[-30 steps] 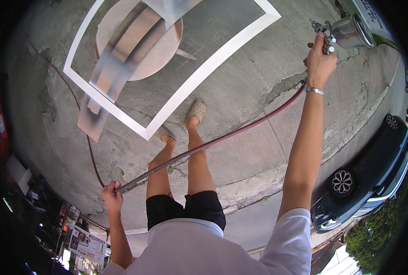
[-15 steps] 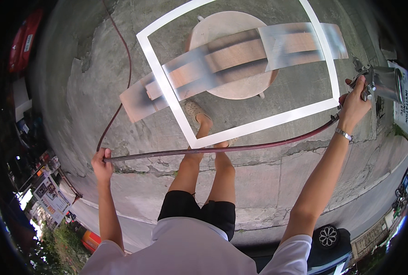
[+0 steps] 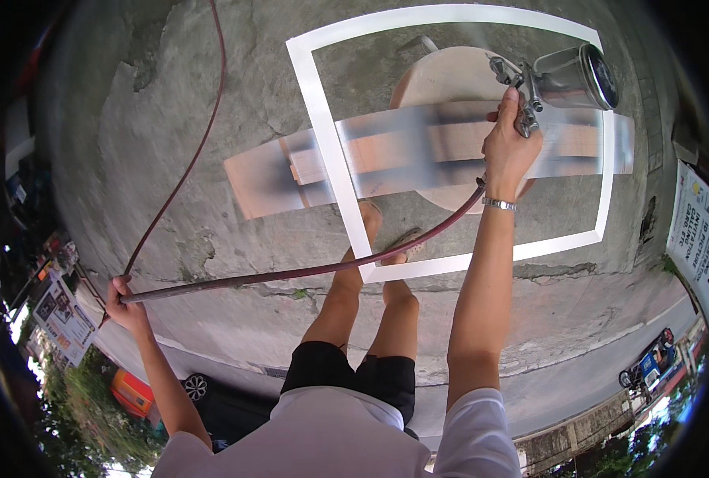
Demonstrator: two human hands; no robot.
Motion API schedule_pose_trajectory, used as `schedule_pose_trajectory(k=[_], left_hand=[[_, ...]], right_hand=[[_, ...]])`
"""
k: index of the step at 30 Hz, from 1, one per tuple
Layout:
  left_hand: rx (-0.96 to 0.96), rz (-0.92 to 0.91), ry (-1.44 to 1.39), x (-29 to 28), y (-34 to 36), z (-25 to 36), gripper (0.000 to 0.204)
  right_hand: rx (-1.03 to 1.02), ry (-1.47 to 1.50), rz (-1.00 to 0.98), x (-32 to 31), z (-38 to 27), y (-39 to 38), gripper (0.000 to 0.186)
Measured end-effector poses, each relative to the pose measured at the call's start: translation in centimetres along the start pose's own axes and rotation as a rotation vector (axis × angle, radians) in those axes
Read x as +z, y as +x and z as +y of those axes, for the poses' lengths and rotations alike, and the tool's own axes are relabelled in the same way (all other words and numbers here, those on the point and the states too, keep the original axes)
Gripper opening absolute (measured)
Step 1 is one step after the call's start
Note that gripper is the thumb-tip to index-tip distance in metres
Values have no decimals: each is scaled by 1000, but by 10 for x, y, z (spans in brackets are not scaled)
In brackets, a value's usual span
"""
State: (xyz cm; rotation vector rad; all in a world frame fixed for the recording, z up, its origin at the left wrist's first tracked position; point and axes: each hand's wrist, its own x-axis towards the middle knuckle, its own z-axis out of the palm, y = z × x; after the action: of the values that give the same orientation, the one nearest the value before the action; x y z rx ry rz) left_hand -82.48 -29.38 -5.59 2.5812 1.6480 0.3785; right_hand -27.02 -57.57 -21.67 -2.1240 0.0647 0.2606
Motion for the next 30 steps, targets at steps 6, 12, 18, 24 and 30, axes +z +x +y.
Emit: schedule_pose_trajectory(k=[6, 12, 18, 24, 30], left_hand=[[-69, 115, 30, -8, 9, -40, 52], [-134, 126, -8, -11, 11, -47, 53], [-75, 24, -10, -7, 6, -33, 52], [-28, -44, -9, 7, -6, -14, 47], [-66, -58, 17, 8, -9, -14, 46]], right_hand=[[11, 57, -199, 71, 4, -72, 41], [8, 169, -440, 94, -4, -122, 36], [-198, -82, -318, 96, -2, -79, 37], [-227, -117, 62, 55, -6, -8, 43], [-53, -22, 114, 46, -7, -12, 45]])
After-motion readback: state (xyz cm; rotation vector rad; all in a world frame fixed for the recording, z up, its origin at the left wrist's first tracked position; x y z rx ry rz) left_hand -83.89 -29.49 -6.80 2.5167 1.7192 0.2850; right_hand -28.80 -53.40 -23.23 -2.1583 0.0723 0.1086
